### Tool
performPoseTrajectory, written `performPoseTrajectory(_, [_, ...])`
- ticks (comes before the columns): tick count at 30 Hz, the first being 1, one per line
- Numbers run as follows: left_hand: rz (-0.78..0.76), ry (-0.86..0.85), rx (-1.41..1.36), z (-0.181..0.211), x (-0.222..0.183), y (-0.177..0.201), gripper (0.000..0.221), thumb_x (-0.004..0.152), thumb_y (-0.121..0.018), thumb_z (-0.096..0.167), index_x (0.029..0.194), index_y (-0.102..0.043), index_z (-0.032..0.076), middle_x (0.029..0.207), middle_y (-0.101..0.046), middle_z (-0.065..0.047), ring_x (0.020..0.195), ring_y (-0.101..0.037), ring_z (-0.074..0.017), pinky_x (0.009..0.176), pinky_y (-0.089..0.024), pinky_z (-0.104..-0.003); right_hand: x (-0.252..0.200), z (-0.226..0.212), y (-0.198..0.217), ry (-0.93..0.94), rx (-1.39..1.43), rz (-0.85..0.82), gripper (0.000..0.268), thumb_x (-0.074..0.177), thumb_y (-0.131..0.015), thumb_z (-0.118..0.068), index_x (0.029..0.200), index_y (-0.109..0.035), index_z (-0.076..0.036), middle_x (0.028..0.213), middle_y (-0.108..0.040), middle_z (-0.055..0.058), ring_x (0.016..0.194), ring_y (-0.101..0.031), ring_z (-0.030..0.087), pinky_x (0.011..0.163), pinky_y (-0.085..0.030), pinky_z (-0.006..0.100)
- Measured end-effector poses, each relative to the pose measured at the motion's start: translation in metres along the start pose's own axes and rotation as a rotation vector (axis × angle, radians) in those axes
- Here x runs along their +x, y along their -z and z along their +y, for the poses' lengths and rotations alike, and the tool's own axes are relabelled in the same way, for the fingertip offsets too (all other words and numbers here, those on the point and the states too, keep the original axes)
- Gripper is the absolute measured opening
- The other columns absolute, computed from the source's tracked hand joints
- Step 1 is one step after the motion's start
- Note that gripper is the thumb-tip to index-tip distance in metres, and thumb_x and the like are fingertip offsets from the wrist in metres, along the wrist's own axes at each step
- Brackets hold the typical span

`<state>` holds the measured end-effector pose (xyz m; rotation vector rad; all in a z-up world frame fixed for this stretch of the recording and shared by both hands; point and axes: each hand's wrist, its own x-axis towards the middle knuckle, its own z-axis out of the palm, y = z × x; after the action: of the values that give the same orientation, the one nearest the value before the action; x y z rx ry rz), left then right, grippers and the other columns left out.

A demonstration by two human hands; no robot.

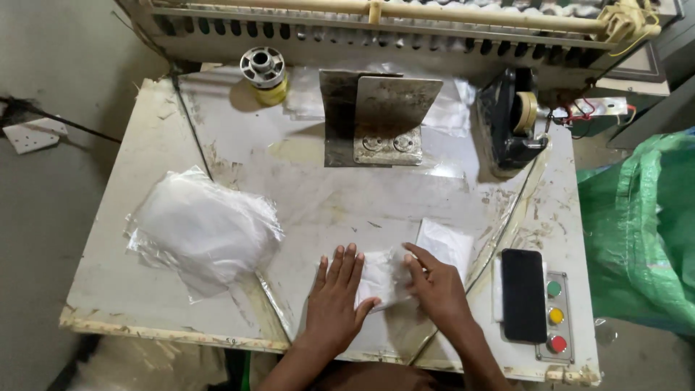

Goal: Folding small plastic bags and placing them into a collection bag

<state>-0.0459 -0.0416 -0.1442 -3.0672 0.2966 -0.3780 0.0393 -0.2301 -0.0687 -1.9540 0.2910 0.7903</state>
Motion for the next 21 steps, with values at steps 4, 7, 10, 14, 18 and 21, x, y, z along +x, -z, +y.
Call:
performPoseTrajectory(4, [-0.042, 0.095, -0.428, 0.011, 0.010, 0.014, 0.071, 0.105, -0.042, 0.043, 0.162, -0.026, 0.004, 0.170, -0.023, -0.015, 0.159, -0.017, -0.0311, 0.129, -0.010, -0.048, -0.001, 0.035, -0.029, 0.935, -0.625, 0.421, 0.046, 0.105, -0.053, -0.024, 0.147, -0.051, -0.008, 0.151, -0.050, 0.012, 0.140, -0.044, 0.032, 0.114, -0.038, 0.046])
performPoseTrajectory(7, [-0.071, 0.068, -0.267, 0.020, -0.008, 0.010, 0.069, 0.104, -0.037, 0.035, 0.164, -0.022, 0.005, 0.172, -0.017, -0.015, 0.160, -0.012, -0.0308, 0.131, -0.005, -0.048, -0.005, 0.069, -0.054, 1.003, -0.951, 0.292, 0.067, 0.105, -0.044, -0.043, 0.162, -0.027, -0.010, 0.171, -0.018, 0.009, 0.159, -0.009, 0.032, 0.129, -0.011, 0.047])
performPoseTrajectory(10, [-0.145, 0.013, -0.040, 0.025, -0.027, 0.009, 0.077, 0.102, -0.041, 0.040, 0.165, -0.014, 0.006, 0.173, -0.010, -0.015, 0.161, -0.005, -0.0307, 0.131, -0.002, -0.048, -0.012, 0.088, -0.061, 0.987, -1.124, 0.232, 0.078, 0.106, -0.029, -0.057, 0.166, -0.010, -0.010, 0.174, -0.003, 0.008, 0.161, 0.006, 0.030, 0.131, 0.004, 0.047])
performPoseTrajectory(14, [-0.131, 0.079, -0.285, 0.013, -0.008, 0.007, 0.066, 0.104, -0.043, 0.040, 0.160, -0.034, 0.006, 0.172, -0.023, -0.014, 0.159, -0.017, -0.0330, 0.128, -0.005, -0.051, 0.024, 0.090, -0.055, 0.933, -1.149, 0.304, 0.081, 0.099, -0.028, -0.071, 0.163, -0.032, -0.022, 0.170, -0.030, 0.001, 0.160, -0.013, 0.033, 0.129, -0.003, 0.053])
performPoseTrajectory(18, [-0.111, 0.081, -0.382, 0.001, 0.002, 0.006, 0.063, 0.108, -0.039, 0.038, 0.163, -0.030, 0.007, 0.172, -0.020, -0.012, 0.159, -0.015, -0.0315, 0.128, -0.005, -0.050, 0.023, 0.063, -0.024, 0.831, -1.203, 0.383, 0.078, 0.100, -0.027, -0.073, 0.160, -0.038, -0.025, 0.172, -0.025, -0.001, 0.161, -0.011, 0.033, 0.130, 0.001, 0.054])
performPoseTrajectory(21, [-0.066, 0.196, -0.435, 0.002, -0.012, 0.006, 0.055, 0.098, -0.053, 0.023, 0.152, -0.052, 0.015, 0.144, -0.043, -0.010, 0.134, -0.041, -0.0340, 0.117, -0.032, -0.048, 0.000, 0.072, -0.028, 0.822, -1.079, 0.395, 0.071, 0.106, -0.027, -0.063, 0.163, -0.032, -0.021, 0.175, -0.015, 0.004, 0.159, -0.009, 0.039, 0.126, -0.003, 0.055])
